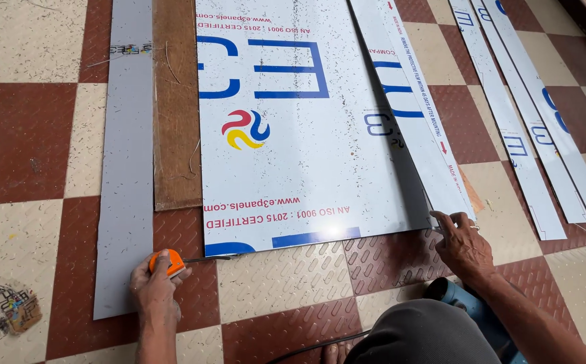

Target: The person measures and marks a line on a panel using a tape measure and a pen, then aligns a strip of material over the mark. They cut through the panel along the edge of the strip using a power saw.

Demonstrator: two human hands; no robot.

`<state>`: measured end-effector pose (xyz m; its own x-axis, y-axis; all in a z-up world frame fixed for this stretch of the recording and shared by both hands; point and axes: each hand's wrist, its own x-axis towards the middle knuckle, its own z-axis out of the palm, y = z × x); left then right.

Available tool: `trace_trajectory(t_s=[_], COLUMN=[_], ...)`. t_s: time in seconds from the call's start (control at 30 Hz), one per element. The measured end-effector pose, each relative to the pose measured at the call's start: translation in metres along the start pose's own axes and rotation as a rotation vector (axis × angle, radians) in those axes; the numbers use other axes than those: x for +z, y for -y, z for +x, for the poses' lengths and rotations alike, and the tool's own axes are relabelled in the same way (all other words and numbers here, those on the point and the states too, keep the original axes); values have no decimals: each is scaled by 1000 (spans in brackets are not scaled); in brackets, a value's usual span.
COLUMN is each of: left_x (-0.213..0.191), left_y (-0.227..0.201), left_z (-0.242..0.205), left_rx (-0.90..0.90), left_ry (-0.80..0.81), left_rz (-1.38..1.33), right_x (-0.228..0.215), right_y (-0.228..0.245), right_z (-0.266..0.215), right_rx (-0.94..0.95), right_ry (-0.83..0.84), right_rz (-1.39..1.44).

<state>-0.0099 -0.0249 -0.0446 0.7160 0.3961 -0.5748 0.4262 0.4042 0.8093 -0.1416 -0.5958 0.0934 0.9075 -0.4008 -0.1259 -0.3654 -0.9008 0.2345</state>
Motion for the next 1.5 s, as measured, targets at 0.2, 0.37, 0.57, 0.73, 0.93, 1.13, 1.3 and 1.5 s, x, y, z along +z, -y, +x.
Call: trace_trajectory(t_s=[0.2,0.37,0.57,0.73,0.93,1.13,1.3,1.5], left_x=[8,41,90,100,84,73,67,57], left_y=[2,5,6,56,107,44,39,3], left_z=[-13,-41,-124,-135,-87,-67,-47,-30], left_rx=[2,82,200,348,-157,-224,-232,-95], left_ry=[55,234,789,910,810,721,830,704], left_rz=[-2,86,631,562,84,289,261,347], right_x=[28,18,-32,-18,-8,4,-15,-25], right_y=[-158,-111,151,230,240,270,281,266], right_z=[51,86,22,-26,-5,12,13,25], right_rx=[305,316,-341,-812,-718,-1093,-1167,-1073], right_ry=[165,213,216,260,233,3,16,101], right_rz=[-326,-15,580,809,582,371,408,247])
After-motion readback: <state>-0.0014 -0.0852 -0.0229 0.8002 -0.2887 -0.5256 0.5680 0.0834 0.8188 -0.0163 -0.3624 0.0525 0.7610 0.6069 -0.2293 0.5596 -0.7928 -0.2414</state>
